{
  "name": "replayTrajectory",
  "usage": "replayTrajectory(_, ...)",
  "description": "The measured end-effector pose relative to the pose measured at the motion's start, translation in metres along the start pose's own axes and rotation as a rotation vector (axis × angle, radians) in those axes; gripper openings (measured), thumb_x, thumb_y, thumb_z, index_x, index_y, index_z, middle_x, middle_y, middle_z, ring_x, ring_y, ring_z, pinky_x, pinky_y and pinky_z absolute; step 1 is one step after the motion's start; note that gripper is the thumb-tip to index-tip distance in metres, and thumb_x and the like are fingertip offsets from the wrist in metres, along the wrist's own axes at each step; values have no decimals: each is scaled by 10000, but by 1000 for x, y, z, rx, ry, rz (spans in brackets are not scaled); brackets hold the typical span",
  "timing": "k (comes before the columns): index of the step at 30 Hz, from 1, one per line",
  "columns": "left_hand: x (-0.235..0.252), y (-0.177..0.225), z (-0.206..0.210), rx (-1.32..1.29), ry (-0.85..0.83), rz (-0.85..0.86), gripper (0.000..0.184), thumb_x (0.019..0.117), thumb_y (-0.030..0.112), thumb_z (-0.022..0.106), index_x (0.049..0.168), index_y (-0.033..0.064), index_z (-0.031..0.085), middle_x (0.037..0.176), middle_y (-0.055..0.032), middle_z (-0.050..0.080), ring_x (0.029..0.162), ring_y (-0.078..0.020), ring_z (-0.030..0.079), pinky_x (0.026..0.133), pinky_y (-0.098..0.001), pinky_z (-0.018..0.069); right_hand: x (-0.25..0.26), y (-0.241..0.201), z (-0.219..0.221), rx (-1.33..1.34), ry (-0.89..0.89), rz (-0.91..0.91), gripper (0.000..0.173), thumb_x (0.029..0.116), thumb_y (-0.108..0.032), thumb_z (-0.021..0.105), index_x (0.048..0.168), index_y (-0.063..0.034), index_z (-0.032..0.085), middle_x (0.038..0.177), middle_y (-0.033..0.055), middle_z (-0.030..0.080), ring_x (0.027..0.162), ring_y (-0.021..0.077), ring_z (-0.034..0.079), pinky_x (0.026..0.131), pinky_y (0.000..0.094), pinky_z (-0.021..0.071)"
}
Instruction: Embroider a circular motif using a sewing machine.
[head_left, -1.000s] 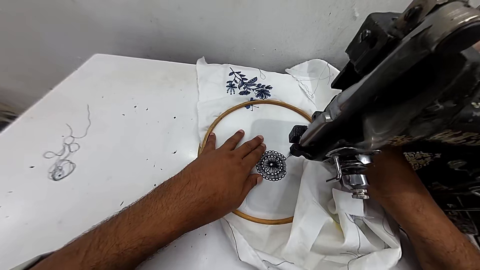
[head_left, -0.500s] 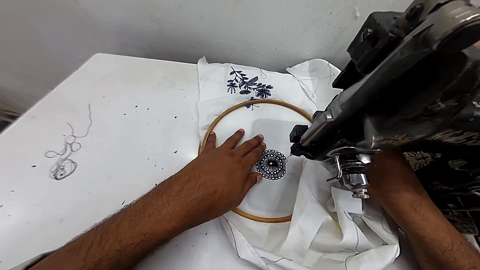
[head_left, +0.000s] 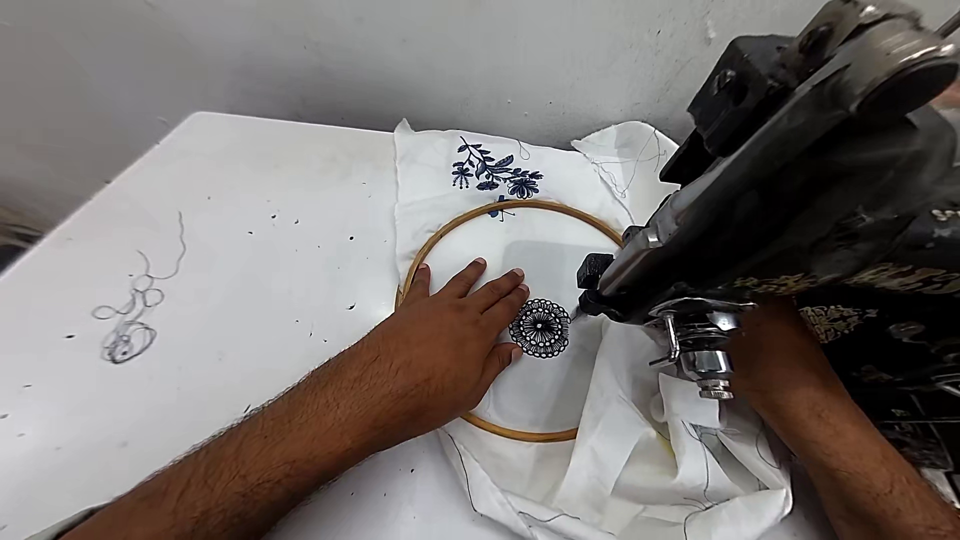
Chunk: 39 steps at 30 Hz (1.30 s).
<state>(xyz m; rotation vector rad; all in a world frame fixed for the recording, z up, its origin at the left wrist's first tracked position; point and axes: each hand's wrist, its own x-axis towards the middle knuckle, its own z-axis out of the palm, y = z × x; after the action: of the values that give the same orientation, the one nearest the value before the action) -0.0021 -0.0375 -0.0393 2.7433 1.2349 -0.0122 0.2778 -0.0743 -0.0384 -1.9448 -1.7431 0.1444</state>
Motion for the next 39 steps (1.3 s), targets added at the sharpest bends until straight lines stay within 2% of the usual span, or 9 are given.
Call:
replayTrajectory(3, 0, 1, 2, -5, 25, 9, 603, 1075, 505, 315, 1585, 202, 424, 1665, 41, 348, 1549, -310, 287, 1142, -762, 233, 2, 0, -2, -30, -19, 19, 164, 877, -164, 762, 951, -34, 694, 920, 166, 673, 907, 310, 657, 754, 557, 493)
replayTrajectory(7, -2, 4, 0, 1, -8, 8, 605, 1074, 503, 332, 1591, 201, 413, 1673, 47, 331, 1553, -305, 276, 1138, -760, 246, 2, -3, -3, -92, -57, 64, 173, 885, -136, 782, 894, -11, 663, 871, 178, 656, 849, 334, 649, 718, 572, 490)
replayTrajectory(11, -1, 1, -1, -5, -6, 1, 604, 1073, 507, 333, 1591, 205, 413, 1669, 41, 339, 1547, -314, 288, 1126, -769, 255, 0, -1, 0, -25, -14, 20, 159, 867, -147, 773, 925, -35, 676, 879, 144, 662, 856, 278, 650, 731, 523, 494)
replayTrajectory(14, 0, 0, 3, -8, 27, 4, 603, 1074, 507, 316, 1584, 203, 426, 1664, 41, 349, 1544, -318, 295, 1129, -774, 239, 2, 1, 0, -8, 13, -28, 169, 860, -162, 765, 948, -39, 690, 912, 153, 672, 890, 292, 658, 738, 541, 500)
replayTrajectory(20, -3, 3, -1, -7, -8, 4, 602, 1075, 503, 324, 1585, 201, 422, 1670, 42, 336, 1550, -313, 282, 1131, -765, 249, 1, -3, -3, -38, -47, 56, 156, 877, -123, 791, 852, -35, 665, 797, 138, 646, 756, 280, 638, 664, 524, 489)
replayTrajectory(23, -2, 1, -1, -5, -7, 2, 606, 1074, 510, 324, 1588, 204, 418, 1670, 40, 337, 1548, -317, 286, 1133, -764, 247, 0, -1, 0, 24, 11, -1, 152, 839, -147, 759, 920, -53, 670, 861, 108, 653, 828, 221, 641, 708, 471, 494)
replayTrajectory(31, -1, -1, -2, -2, -6, -7, 601, 1080, 506, 320, 1591, 204, 411, 1673, 41, 330, 1548, -318, 284, 1132, -758, 261, 0, -1, 2, 35, 10, 23, 153, 869, -81, 756, 972, -2, 676, 921, 167, 669, 894, 280, 654, 764, 510, 503)
replayTrajectory(35, 3, -4, 0, 2, 4, -8, 603, 1079, 510, 306, 1591, 211, 412, 1671, 54, 332, 1553, -299, 280, 1145, -751, 246, 2, 2, 4, 44, 40, -28, 221, 851, -172, 759, 997, -23, 685, 963, 156, 675, 940, 267, 650, 793, 507, 499)
replayTrajectory(39, 3, -1, 2, -1, 6, 0, 607, 1080, 512, 298, 1597, 210, 402, 1677, 56, 321, 1556, -295, 271, 1153, -752, 227, 4, 9, 4, -7, 33, -58, 157, 864, -178, 746, 923, -45, 687, 875, 146, 667, 839, 284, 652, 709, 539, 492)
